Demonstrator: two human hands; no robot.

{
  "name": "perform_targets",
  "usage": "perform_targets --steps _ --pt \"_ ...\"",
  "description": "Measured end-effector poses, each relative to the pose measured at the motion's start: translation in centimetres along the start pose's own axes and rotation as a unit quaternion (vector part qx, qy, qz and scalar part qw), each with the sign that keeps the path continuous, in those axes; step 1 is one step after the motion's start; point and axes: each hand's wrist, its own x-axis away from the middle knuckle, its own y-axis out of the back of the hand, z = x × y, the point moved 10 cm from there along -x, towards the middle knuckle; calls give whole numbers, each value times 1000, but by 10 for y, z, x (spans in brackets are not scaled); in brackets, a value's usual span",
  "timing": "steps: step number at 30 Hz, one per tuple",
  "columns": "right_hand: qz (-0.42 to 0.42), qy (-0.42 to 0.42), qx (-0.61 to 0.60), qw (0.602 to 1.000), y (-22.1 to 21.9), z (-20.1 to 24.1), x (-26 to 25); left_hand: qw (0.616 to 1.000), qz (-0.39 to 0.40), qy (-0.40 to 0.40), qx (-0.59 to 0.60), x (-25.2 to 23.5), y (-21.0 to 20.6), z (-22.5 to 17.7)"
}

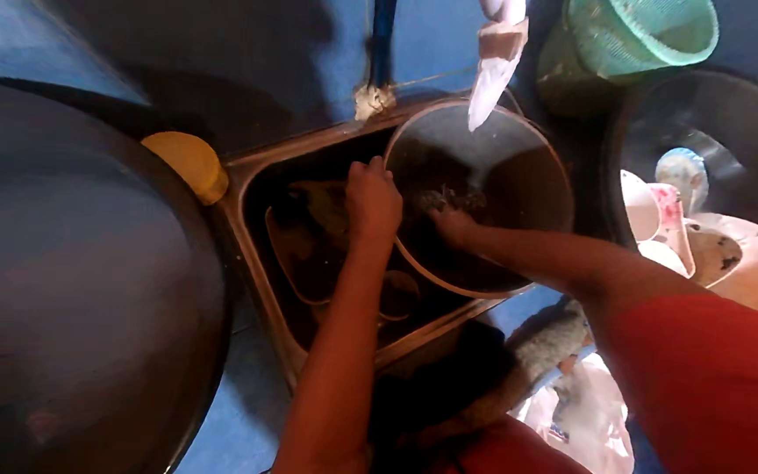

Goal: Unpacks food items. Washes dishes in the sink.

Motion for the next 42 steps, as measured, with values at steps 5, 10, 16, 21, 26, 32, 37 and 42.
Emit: perform_targets --steps 5,10,16,21,26,32,37,42 --pt "-26 50 39 998 0 -6 9 1000 3 -5 2 0 0 1" --pt "-7 3 24 1000 0 3 0 1000 5 -6 -1 -1 -1 2" --pt "-85 80 43 992 22 24 -31 1000 -1 -9 -5 -2 0 3" --pt "-16 -49 99 994 37 -29 -26 1000 5 -2 2 -2 0 2" --pt "74 -78 101 989 -8 -53 15 1000 5 10 12 0 -3 -3" --pt "96 -24 30 995 -36 -5 39 1000 -5 20 20 2 -1 0" --pt "2 -15 30 999 -8 -9 8 1000 0 13 14 2 0 4" --pt "-39 46 1 998 -7 3 10 1000 -3 11 18 2 -1 3"
